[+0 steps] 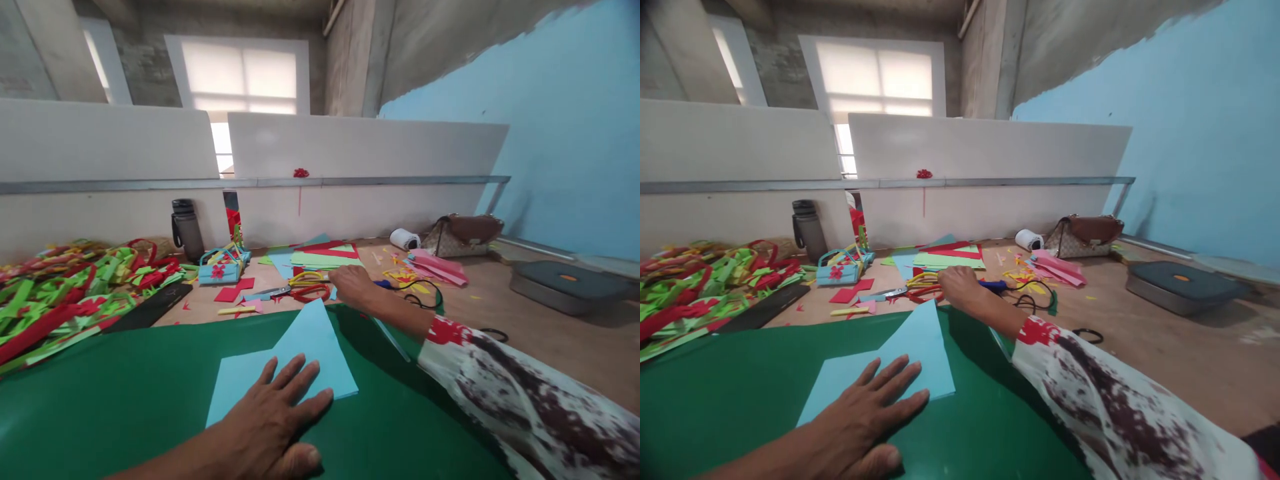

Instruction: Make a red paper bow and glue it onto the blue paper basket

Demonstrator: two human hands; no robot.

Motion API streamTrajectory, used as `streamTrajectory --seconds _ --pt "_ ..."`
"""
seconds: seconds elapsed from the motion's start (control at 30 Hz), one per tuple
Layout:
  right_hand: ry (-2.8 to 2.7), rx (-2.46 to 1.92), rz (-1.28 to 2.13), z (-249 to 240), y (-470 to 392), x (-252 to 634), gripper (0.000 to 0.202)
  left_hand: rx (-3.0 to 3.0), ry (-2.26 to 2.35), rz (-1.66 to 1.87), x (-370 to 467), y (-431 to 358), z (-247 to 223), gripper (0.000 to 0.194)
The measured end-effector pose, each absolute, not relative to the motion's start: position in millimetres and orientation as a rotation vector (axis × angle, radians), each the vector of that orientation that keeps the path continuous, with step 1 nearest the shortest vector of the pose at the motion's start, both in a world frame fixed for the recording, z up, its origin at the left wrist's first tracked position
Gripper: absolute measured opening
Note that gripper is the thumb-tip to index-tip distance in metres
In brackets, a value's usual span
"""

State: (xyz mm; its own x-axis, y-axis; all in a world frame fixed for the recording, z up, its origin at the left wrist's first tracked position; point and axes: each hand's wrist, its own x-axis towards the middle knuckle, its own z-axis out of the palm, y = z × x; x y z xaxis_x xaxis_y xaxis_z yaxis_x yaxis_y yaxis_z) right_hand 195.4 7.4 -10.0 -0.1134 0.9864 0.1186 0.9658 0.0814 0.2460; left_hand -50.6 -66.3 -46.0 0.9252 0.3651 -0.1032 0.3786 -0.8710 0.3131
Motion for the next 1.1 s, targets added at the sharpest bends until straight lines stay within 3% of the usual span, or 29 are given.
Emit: streamTrajectory --seconds 0.33,0.5,0.6,0.73,0.97,1.1 --pt "2.689 2.305 -0.052 -20.6 -103.4 224.3 0.037 2.79 0.632 0.033 -44.3 -62.2 -72.4 0.053" --pt "2.743 2.394 -0.183 -41.4 -120.8 229.6 0.039 2.802 0.665 0.033 -40.9 -58.9 -77.1 0.052" --pt "2.755 2.426 -0.194 -49.8 -121.6 230.7 0.03 2.807 0.687 0.012 -39.8 -56.6 -78.8 0.054" --pt "2.89 2.314 -0.098 -59.2 -121.2 232.7 0.02 2.797 0.714 -0.022 -39.6 -56.4 -78.6 0.055" --pt "2.896 2.113 0.399 -76.2 -116.4 234.3 0.013 2.796 0.703 -0.041 -39.3 -55.4 -78.2 0.053" --pt "2.872 2.114 0.456 -78.6 -114.5 236.3 0.014 2.804 0.698 -0.031 -39.9 -54.4 -79.1 0.053"
